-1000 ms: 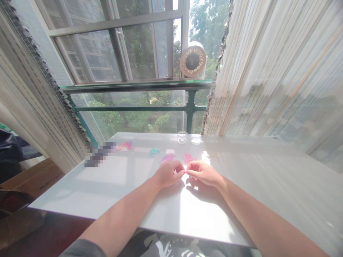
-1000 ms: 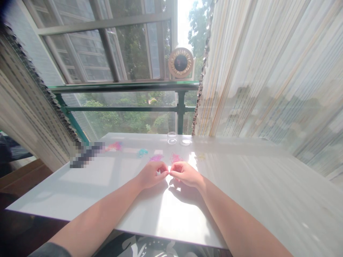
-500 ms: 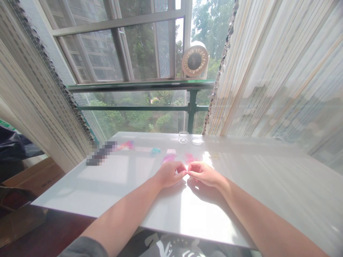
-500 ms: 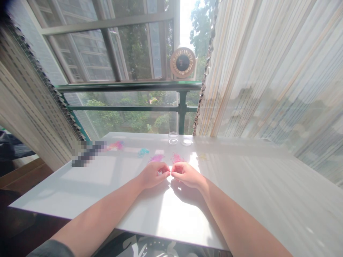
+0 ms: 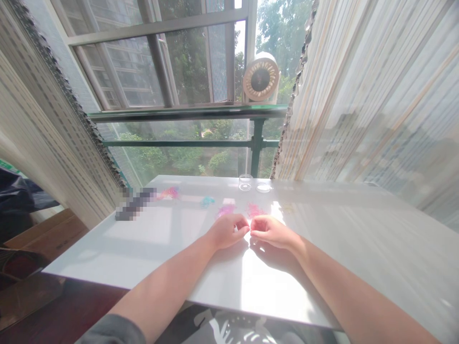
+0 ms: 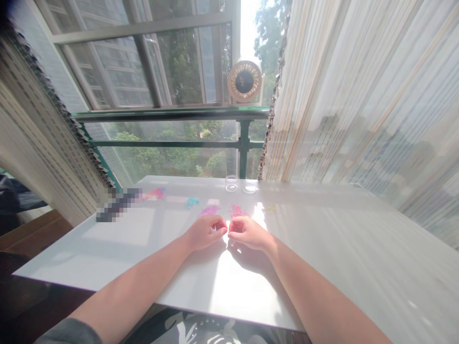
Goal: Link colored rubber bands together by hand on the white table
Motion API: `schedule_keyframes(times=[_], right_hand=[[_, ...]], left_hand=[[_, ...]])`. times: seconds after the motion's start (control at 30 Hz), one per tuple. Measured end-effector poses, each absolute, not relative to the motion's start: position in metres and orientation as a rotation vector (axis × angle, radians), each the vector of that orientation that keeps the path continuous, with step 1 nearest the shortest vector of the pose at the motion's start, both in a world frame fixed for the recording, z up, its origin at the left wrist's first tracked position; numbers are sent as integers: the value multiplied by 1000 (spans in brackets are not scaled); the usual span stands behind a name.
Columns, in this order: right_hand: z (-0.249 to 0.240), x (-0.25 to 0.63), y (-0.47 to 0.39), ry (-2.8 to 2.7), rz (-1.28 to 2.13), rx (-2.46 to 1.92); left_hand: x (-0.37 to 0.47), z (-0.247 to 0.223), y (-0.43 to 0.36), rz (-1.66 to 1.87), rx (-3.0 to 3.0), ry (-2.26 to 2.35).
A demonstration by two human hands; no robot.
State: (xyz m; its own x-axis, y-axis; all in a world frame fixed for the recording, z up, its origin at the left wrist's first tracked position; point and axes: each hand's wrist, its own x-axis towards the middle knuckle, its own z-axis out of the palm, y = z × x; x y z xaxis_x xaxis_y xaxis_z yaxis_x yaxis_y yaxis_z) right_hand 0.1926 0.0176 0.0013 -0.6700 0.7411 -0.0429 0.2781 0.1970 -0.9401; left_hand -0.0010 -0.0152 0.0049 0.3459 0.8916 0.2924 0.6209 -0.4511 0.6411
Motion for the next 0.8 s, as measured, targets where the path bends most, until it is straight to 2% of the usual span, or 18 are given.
schedule_keyframes(times=[0.67,0.8], right_hand=[[9,194,17,-2108,1341,-970],[9,195,18,-2035,1432,-934]], left_hand=[[-7,4,-10,1015,2100,1334],[-8,3,-9,1000,2113,1345]])
